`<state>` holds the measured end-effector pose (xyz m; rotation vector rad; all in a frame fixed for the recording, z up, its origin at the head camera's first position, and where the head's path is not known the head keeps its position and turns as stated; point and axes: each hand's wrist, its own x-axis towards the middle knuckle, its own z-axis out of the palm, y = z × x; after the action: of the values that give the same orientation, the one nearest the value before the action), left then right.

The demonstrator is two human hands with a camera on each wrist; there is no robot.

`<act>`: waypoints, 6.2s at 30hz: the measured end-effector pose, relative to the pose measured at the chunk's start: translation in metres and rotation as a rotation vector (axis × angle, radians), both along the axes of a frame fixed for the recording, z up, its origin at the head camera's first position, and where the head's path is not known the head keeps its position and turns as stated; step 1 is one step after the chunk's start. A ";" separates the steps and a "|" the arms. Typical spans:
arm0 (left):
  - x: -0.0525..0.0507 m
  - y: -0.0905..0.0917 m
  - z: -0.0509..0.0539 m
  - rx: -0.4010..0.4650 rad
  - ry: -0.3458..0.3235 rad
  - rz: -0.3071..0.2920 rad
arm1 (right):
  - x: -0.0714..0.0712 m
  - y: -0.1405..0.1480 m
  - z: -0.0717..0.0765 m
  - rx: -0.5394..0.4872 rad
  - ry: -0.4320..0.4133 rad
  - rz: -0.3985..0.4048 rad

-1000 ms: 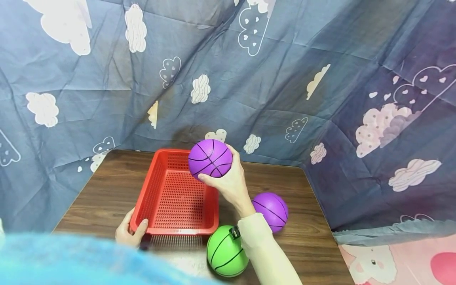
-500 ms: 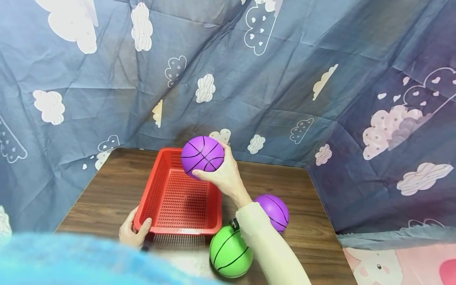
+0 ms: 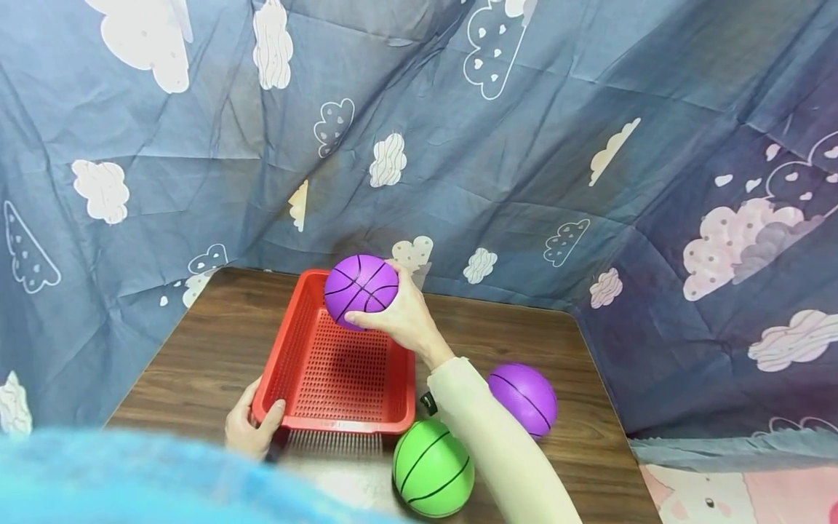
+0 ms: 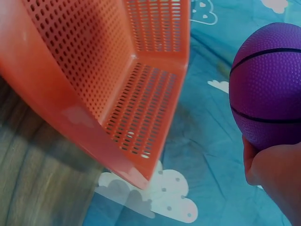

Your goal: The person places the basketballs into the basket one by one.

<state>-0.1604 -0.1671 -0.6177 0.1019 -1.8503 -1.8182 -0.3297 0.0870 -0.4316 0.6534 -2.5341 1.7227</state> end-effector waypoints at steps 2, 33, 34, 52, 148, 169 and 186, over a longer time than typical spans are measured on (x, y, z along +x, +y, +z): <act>0.001 0.001 0.000 0.004 0.001 -0.001 | -0.003 -0.003 -0.005 0.019 -0.007 -0.006; 0.001 0.001 0.001 0.014 0.000 0.003 | -0.027 -0.039 -0.046 0.489 -0.033 0.167; 0.001 0.001 0.001 0.013 -0.002 0.001 | -0.027 -0.038 -0.047 0.502 -0.030 0.163; 0.000 0.000 -0.001 0.048 0.024 0.005 | -0.027 -0.037 -0.038 0.543 -0.003 0.158; 0.007 -0.004 0.002 -0.003 -0.073 0.010 | 0.152 0.293 -0.045 -0.341 0.009 -0.541; 0.009 -0.002 0.005 -0.023 -0.086 0.016 | 0.155 0.296 -0.120 0.077 -0.361 -0.589; 0.008 -0.001 0.008 -0.002 -0.042 0.016 | 0.164 0.290 -0.129 0.057 -0.340 -0.540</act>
<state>-0.1521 -0.1683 -0.6101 0.1548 -1.8754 -1.8164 -0.1656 0.3769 -0.5605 -0.3389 -2.6211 1.6649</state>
